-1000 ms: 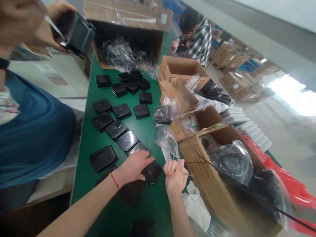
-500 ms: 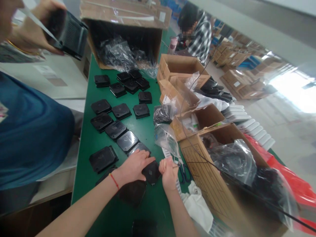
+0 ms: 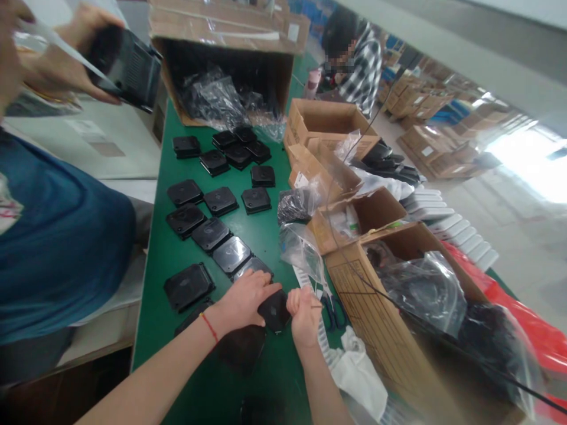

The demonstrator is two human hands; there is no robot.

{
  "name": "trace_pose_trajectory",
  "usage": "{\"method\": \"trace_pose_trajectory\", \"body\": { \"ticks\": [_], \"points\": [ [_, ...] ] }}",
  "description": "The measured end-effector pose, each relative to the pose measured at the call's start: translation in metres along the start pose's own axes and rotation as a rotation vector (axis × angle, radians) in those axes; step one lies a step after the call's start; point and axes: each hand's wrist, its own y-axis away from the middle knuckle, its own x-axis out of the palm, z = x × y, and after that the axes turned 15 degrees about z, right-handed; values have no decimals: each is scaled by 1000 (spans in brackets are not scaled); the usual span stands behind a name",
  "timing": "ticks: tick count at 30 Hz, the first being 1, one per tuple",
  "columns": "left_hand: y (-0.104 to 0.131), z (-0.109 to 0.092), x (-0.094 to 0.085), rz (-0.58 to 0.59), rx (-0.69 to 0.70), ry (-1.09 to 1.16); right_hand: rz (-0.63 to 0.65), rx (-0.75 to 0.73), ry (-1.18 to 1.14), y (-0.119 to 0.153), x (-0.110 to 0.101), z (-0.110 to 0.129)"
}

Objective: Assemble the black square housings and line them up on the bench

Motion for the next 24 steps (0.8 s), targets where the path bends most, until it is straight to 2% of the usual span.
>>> {"method": "trace_pose_trajectory", "body": {
  "ticks": [3, 7, 12, 16, 20, 24],
  "points": [
    [1, -1, -2, 8, -4, 14, 22, 37, 5, 0, 2, 2],
    [1, -1, -3, 18, -5, 29, -32, -69, -5, -1, 3, 6],
    [1, 0, -3, 22, -15, 18, 0, 0, 22, 1, 4, 5],
    [1, -1, -3, 11, -7, 18, -52, -81, -11, 3, 5, 6],
    [1, -1, -2, 8, -17, 24, -22, -15, -32, 1, 3, 5],
    [1, 0, 0, 13, -8, 29, -44, -108, -45, -1, -1, 5]
  ]
}}
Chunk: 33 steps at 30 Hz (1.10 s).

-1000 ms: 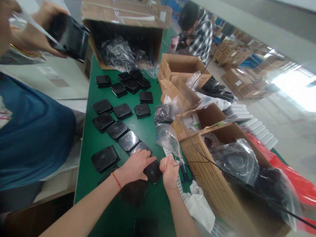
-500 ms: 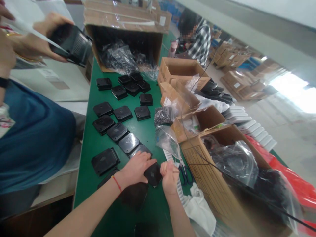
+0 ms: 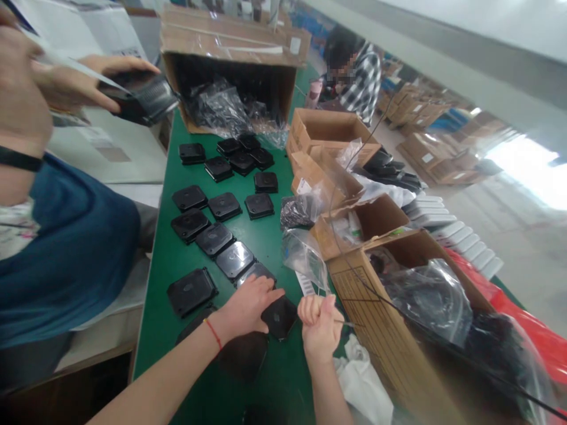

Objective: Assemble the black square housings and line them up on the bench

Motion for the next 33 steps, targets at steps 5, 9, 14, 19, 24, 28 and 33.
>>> {"method": "trace_pose_trajectory", "body": {
  "ticks": [5, 9, 14, 19, 24, 28, 33],
  "points": [
    [0, -1, -1, 5, -12, -1, 39, 65, 48, 0, 3, 0],
    [0, -2, -3, 8, -8, 1, -1, -2, 60, 2, 7, 3],
    [-1, -1, -1, 2, -12, 3, 51, 66, 50, 2, 5, 1],
    [-1, -1, 0, -5, -10, -17, 46, 67, 78, 3, 9, -1],
    [-1, -1, 0, 1, -10, 8, 4, 53, 11, -2, 11, 0],
    [-1, -1, 1, -24, -10, -5, 2, 73, 9, -5, 7, 0],
    [-1, -1, 1, 0, -16, 9, -19, 50, -3, -5, 4, 0]
  ]
}}
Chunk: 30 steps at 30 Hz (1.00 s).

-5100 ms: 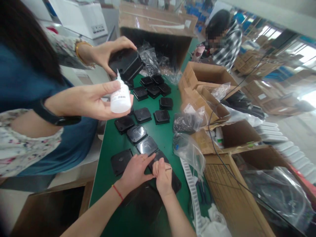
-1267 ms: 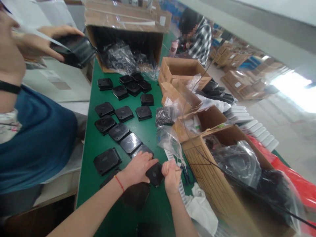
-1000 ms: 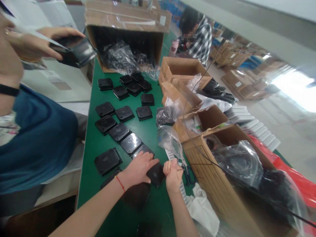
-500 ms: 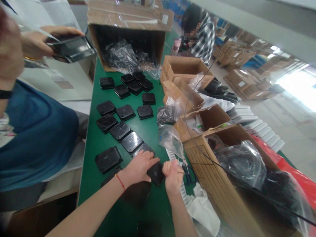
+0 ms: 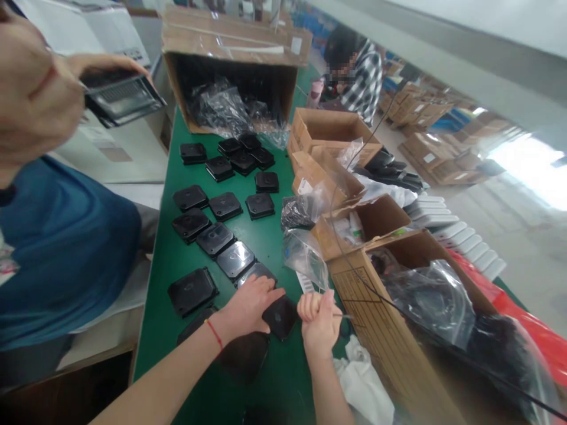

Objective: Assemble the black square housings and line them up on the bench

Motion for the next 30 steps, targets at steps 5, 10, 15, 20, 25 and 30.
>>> {"method": "trace_pose_trajectory", "body": {
  "ticks": [5, 10, 15, 20, 25, 30],
  "points": [
    [-1, 1, 2, -24, -7, -18, 40, 83, 63, -1, -3, 1],
    [-1, 1, 3, -40, 5, -14, 4, -12, 15, -2, -1, 1],
    [0, 0, -1, -10, -1, 2, 12, 47, 34, -5, 1, 5],
    [-2, 0, 1, -15, 0, 2, 26, 41, 60, -5, 2, 5],
    [-3, 1, 3, -16, 4, 3, 0, 49, 23, -4, 4, 1],
    [-4, 1, 3, -36, -6, 3, -2, 110, 49, -7, 2, 1]
  ]
}}
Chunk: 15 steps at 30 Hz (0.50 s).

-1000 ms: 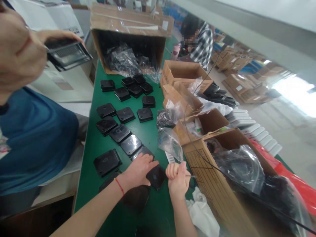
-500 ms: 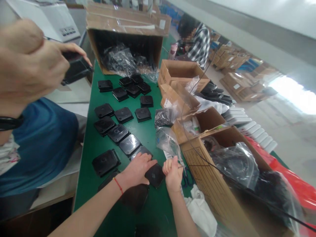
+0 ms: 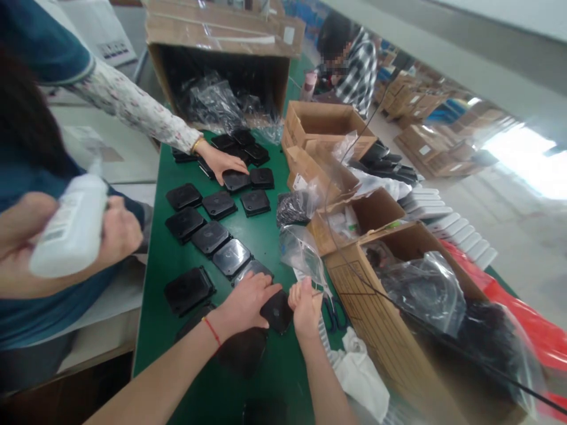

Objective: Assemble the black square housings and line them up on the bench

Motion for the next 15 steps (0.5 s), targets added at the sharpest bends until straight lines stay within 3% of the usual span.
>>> {"method": "trace_pose_trajectory", "body": {
  "ticks": [6, 10, 15],
  "points": [
    [-1, -1, 0, 0, -1, 9, -61, -79, -45, 0, -1, 3],
    [-1, -1, 0, -10, -13, 0, -16, 8, 1, 1, 0, 1],
    [-2, 0, 3, -24, -2, -5, -30, -79, -12, 1, -2, 4]
  ]
}}
